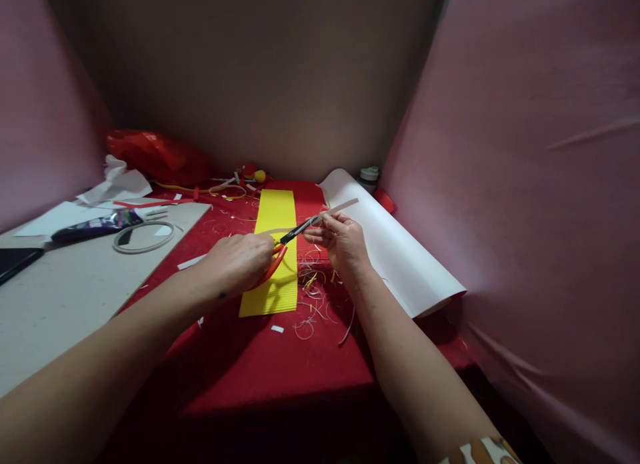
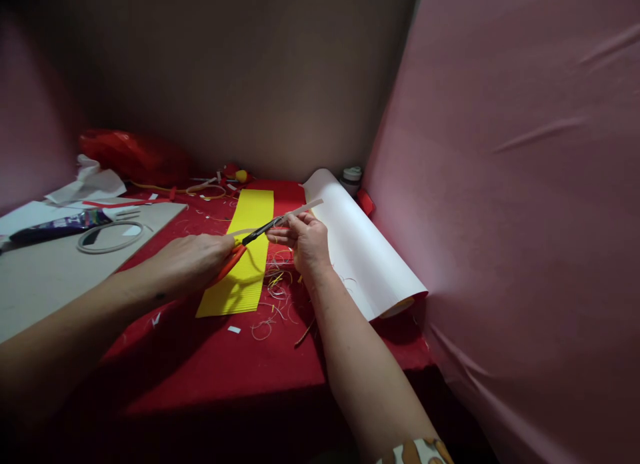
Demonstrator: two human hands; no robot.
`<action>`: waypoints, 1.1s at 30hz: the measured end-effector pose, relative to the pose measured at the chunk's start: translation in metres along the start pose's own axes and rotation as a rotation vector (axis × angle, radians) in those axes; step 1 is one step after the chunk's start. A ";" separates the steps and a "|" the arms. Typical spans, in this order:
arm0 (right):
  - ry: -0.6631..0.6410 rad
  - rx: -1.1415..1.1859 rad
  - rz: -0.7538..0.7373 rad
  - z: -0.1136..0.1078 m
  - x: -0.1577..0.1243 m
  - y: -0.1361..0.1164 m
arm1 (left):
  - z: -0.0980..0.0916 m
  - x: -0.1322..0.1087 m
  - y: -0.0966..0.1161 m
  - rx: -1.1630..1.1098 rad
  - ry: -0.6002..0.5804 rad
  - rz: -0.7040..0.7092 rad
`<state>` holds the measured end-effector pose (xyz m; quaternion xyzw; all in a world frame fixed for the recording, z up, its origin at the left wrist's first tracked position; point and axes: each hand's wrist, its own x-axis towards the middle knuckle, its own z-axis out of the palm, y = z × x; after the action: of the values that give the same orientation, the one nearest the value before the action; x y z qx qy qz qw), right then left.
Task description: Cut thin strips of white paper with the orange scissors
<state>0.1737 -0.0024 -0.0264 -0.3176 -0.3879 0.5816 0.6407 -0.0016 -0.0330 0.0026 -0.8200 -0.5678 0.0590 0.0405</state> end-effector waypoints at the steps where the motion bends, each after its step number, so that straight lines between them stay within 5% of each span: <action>1: 0.016 0.000 -0.008 0.000 0.001 -0.001 | 0.000 0.000 0.000 -0.001 -0.003 -0.002; 13: 0.034 0.004 0.053 0.001 0.002 -0.002 | 0.002 -0.001 -0.003 -0.038 -0.004 -0.011; 33: -0.114 0.024 0.048 -0.005 0.003 0.002 | -0.010 -0.004 0.005 0.044 -0.038 -0.031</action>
<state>0.1771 0.0010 -0.0308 -0.2854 -0.4092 0.6184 0.6072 0.0027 -0.0386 0.0117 -0.8089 -0.5795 0.0865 0.0485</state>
